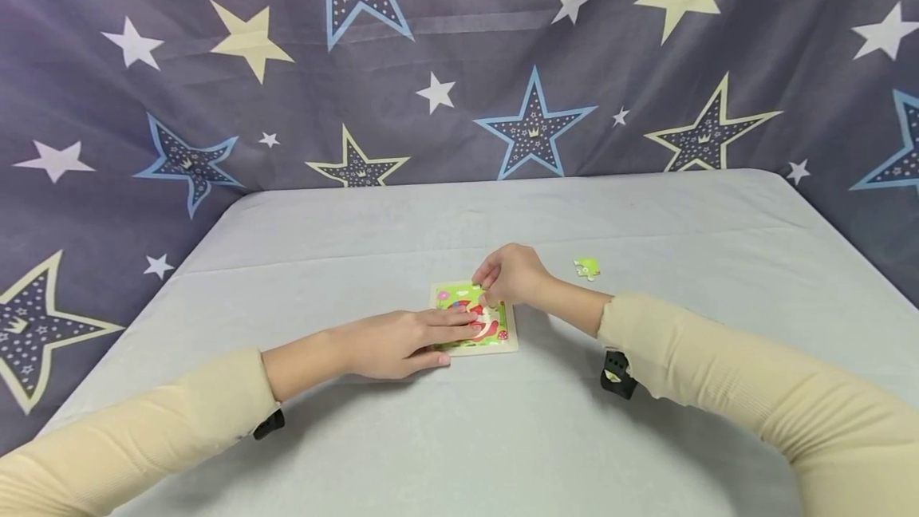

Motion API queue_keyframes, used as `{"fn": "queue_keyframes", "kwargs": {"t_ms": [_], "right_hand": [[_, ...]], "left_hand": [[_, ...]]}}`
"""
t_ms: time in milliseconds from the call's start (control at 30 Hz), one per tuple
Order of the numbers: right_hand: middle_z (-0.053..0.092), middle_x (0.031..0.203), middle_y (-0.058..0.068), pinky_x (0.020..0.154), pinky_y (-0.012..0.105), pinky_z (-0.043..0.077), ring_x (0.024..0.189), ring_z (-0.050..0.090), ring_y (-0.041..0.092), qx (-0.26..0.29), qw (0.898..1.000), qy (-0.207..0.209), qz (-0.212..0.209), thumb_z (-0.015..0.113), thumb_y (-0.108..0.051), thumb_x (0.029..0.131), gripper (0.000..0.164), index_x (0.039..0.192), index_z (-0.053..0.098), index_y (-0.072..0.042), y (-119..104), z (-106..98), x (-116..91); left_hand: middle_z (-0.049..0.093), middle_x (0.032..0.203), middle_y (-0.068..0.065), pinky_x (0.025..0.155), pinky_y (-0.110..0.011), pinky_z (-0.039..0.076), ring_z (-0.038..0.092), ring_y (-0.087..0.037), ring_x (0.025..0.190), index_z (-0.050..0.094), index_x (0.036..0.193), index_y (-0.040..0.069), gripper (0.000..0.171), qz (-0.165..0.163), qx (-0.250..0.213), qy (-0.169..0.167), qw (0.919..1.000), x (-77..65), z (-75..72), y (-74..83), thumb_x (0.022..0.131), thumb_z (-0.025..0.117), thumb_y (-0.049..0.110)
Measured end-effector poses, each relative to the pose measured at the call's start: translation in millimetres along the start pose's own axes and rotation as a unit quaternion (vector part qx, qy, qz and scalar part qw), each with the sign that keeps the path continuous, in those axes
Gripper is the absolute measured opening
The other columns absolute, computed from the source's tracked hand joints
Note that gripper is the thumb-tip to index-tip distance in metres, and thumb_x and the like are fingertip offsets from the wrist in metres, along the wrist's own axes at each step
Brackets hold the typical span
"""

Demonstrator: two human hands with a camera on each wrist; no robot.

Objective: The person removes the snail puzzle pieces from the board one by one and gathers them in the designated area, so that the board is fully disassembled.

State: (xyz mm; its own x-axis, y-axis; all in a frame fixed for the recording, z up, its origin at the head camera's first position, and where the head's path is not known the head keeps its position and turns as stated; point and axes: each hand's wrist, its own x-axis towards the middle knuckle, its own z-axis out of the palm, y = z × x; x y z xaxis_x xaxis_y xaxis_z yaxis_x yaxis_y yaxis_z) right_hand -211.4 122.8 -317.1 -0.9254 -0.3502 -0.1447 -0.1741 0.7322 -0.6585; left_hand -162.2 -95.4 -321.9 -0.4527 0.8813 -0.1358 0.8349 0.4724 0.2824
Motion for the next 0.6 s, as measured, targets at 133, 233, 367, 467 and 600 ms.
{"fn": "queue_keyframes", "kwargs": {"t_ms": [133,233,367,467,600], "right_hand": [[0.072,0.08,0.005,0.067,0.018,0.045,0.071,0.061,0.009,0.011,1.0,0.005,0.013,0.079,-0.006,0.076,0.024,0.1,0.075,-0.004,0.1,0.2,0.1],[0.072,0.079,0.004,0.064,0.018,0.045,0.07,0.059,0.009,0.02,0.999,0.01,0.026,0.077,-0.008,0.078,0.025,0.102,0.074,-0.004,-0.3,1.3,0.7],[0.071,0.076,0.003,0.062,0.018,0.044,0.069,0.056,0.009,0.027,0.999,0.011,0.04,0.076,-0.009,0.08,0.022,0.102,0.075,-0.004,-1.2,2.0,1.0],[0.071,0.075,0.003,0.06,0.018,0.044,0.068,0.056,0.009,0.03,0.999,0.013,0.042,0.076,-0.009,0.079,0.02,0.099,0.076,-0.004,-1.6,2.1,1.2],[0.074,0.08,0.005,0.06,0.017,0.045,0.07,0.058,0.009,0.025,0.999,0.023,0.04,0.076,-0.012,0.081,0.017,0.096,0.077,-0.005,-2.2,2.1,1.4]], "left_hand": [[0.036,0.156,-0.003,0.119,-0.038,0.031,0.029,-0.019,0.147,0.038,0.149,0.016,0.049,-0.003,-0.004,-0.002,1.0,0.2,0.5,-0.8,0.102,0.046,0.027],[0.035,0.156,-0.004,0.119,-0.038,0.031,0.03,-0.019,0.147,0.038,0.149,0.015,0.049,0.002,-0.002,0.0,1.0,0.5,1.1,-1.5,0.102,0.046,0.025],[0.036,0.156,-0.004,0.119,-0.038,0.031,0.029,-0.02,0.147,0.037,0.149,0.015,0.048,0.005,0.0,-0.001,1.0,0.7,1.4,-1.6,0.102,0.045,0.024],[0.036,0.156,-0.003,0.119,-0.038,0.031,0.029,-0.02,0.148,0.037,0.149,0.015,0.048,0.003,-0.001,-0.004,1.0,0.8,1.5,-1.2,0.102,0.045,0.025],[0.036,0.155,-0.002,0.119,-0.038,0.031,0.029,-0.019,0.147,0.037,0.149,0.016,0.049,0.0,0.003,-0.002,1.0,0.8,1.2,-0.2,0.102,0.045,0.027]]}}
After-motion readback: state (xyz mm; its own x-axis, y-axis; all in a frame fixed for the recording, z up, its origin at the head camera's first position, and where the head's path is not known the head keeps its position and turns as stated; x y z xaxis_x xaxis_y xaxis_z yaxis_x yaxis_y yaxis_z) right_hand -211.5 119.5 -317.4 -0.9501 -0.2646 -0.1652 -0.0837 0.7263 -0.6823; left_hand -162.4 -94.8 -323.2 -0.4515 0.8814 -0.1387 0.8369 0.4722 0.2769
